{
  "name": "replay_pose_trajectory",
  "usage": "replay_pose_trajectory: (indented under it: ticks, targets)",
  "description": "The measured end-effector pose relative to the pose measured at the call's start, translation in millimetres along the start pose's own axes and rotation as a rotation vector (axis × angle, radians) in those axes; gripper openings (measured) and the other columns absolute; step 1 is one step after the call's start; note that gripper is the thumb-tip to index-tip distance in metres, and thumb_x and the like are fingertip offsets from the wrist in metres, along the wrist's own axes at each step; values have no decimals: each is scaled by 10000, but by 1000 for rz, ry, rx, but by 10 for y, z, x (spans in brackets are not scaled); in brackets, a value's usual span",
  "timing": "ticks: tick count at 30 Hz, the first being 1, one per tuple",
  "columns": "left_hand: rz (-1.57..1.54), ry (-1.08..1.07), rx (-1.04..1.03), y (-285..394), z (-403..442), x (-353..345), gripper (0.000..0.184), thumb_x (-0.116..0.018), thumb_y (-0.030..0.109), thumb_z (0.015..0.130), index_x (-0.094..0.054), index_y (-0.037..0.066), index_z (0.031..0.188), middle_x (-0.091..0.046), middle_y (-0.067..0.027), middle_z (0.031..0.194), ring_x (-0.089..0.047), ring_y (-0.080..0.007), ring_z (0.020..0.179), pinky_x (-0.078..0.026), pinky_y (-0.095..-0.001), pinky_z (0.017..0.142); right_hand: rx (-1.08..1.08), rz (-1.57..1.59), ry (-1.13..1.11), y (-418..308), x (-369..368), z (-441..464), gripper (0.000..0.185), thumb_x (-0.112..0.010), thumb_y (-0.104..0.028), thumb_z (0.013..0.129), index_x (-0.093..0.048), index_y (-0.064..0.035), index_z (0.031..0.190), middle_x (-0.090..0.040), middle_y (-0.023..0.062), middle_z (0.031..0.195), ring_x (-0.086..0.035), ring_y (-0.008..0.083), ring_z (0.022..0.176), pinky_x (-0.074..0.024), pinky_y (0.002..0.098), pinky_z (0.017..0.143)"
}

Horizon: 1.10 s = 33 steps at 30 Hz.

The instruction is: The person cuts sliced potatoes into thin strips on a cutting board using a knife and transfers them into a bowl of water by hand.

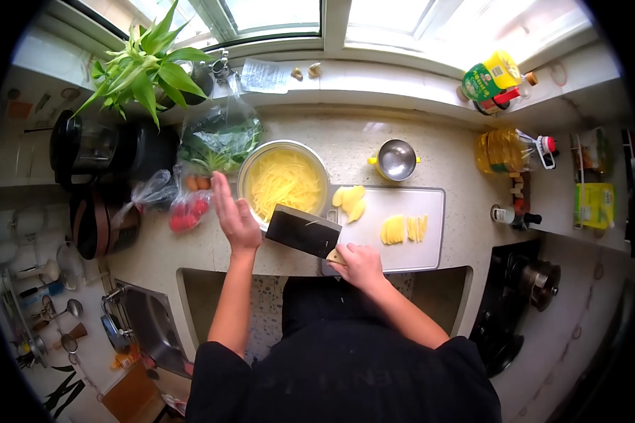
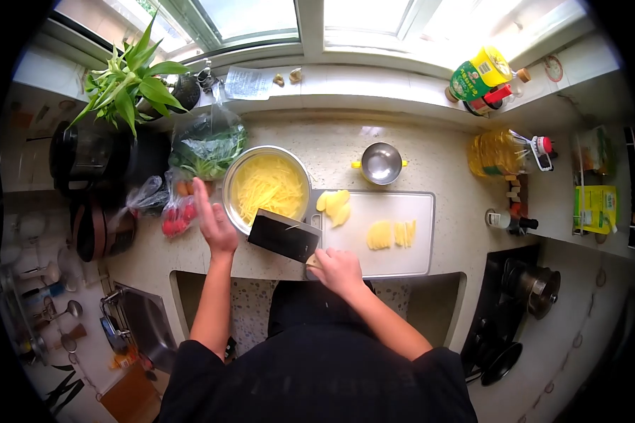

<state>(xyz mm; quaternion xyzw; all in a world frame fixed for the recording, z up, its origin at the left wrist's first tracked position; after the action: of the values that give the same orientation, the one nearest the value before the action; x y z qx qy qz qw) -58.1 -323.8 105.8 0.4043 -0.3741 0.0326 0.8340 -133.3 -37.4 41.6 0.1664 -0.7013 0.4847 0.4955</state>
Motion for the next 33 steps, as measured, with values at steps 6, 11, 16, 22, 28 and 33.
replay_pose_trajectory:
  ticks: [6, 11, 16, 22, 28, 33]
  targets:
    - [-147, 50, -1, 467, -179, -5, 619, -346, 346, 1117, -394, -80, 1564, -424, -253, 1620, -380, -403, 1523, -279, -484, 1260, -348, 405, 81, 491, 114, -570, 304, -724, -356, 967, -663, -72, 1054, -709, 172, 885, -694, 388, 823, -551, 457, 698]
    - [-235, -313, -226, 1064, -717, -856, 497, -570, 130, 966, -587, -37, 1434, -578, -243, 1476, -511, -426, 1416, -340, -516, 1225, -817, 1151, 364, 1060, 39, -1485, 401, -500, -368, 1128, -622, -5, 1011, -574, 26, 615, -545, 80, 455, -446, 248, 429]
    - [-237, -698, -510, 1470, -1527, -1887, 487, -737, 138, 889, -672, 69, 1367, -646, -129, 1422, -570, -350, 1378, -388, -554, 1192, -956, 1057, 430, 1499, 161, -2191, 447, -497, -436, 1128, -590, -12, 1022, -566, 26, 620, -541, 90, 451, -454, 251, 428]
    - [-262, -880, -729, 1580, -2040, -2722, 545, -772, 111, 837, -668, 84, 1371, -640, -126, 1440, -586, -338, 1365, -435, -525, 1172, -1035, 740, 240, 1773, 231, -2413, 369, -549, -382, 1109, -611, -43, 978, -632, 67, 623, -642, 179, 499, -503, 335, 496]
    - [-332, -882, -800, 1517, -2137, -2967, 533, -784, 73, 809, -696, 72, 1335, -657, -138, 1395, -618, -344, 1312, -521, -468, 1111, -951, 553, 244, 1851, 103, -2324, 309, -602, -349, 1075, -620, -53, 987, -674, 181, 739, -690, 423, 717, -532, 481, 634]
    - [-335, -844, -807, 1530, -2157, -2979, 504, -791, 54, 813, -709, 52, 1310, -677, -151, 1350, -653, -354, 1266, -565, -423, 1068, -958, 491, 225, 1843, 127, -2256, 294, -634, -342, 1056, -622, -57, 986, -675, 202, 770, -682, 456, 749, -528, 502, 634]
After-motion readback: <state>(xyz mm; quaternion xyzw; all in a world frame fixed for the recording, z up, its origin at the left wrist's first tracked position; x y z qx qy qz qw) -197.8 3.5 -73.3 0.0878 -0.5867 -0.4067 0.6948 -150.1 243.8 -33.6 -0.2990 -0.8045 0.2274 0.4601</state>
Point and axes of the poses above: each hand's wrist, its own z-axis towards the middle knuckle, its own x-axis out of the back of the hand, y = z × x, the point moved 8 cm from there along z, towards the middle knuckle
